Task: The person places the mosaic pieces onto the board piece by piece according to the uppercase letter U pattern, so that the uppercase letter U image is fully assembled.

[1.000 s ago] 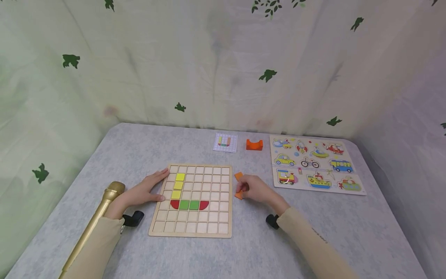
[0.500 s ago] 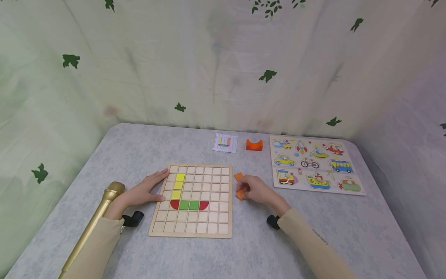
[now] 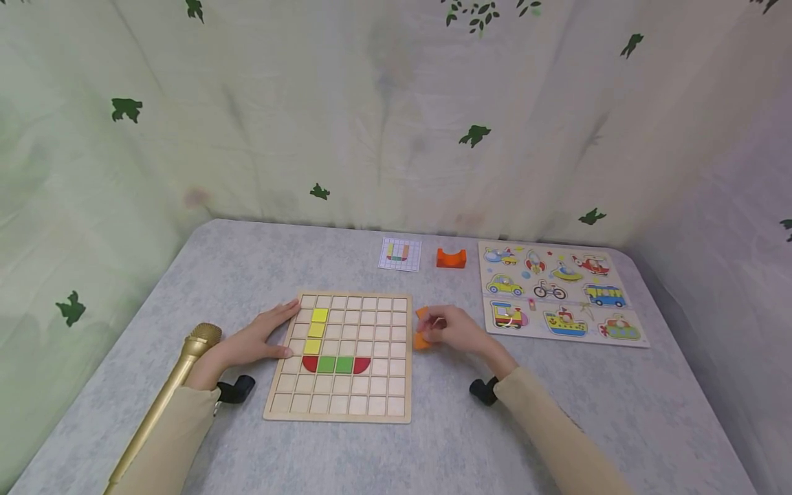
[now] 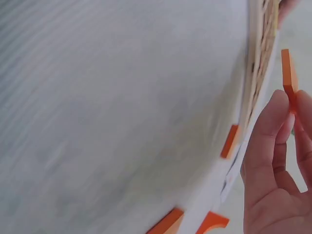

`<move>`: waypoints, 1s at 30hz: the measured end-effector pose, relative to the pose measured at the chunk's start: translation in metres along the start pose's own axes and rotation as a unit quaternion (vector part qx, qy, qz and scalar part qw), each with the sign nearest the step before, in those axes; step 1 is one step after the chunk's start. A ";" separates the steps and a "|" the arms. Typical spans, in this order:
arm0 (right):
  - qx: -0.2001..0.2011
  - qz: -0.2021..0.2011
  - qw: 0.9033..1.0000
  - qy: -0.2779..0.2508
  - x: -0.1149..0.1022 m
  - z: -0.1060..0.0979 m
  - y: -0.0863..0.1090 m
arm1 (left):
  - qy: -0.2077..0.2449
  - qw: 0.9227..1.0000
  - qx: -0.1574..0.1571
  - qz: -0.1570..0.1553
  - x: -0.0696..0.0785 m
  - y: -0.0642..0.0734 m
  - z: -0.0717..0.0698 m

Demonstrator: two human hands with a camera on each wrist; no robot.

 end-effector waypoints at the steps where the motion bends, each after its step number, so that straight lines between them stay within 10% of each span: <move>1: 0.001 -0.001 1.000 -0.008 -0.002 0.000 -0.001 | 0.000 1.000 0.002 0.003 0.000 0.000 0.000; 30: 0.034 0.015 0.999 0.015 -0.053 0.062 -0.038 | -0.003 1.000 -0.004 0.009 0.002 0.000 -0.001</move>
Point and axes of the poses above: each hand's wrist, its own y-axis away from the middle knuckle, its own z-axis out of the palm, x = y × z, the point moved 9 cm from there along -y, towards the middle knuckle, and after that the axes turned 14 degrees about z, right-handed, at the moved point
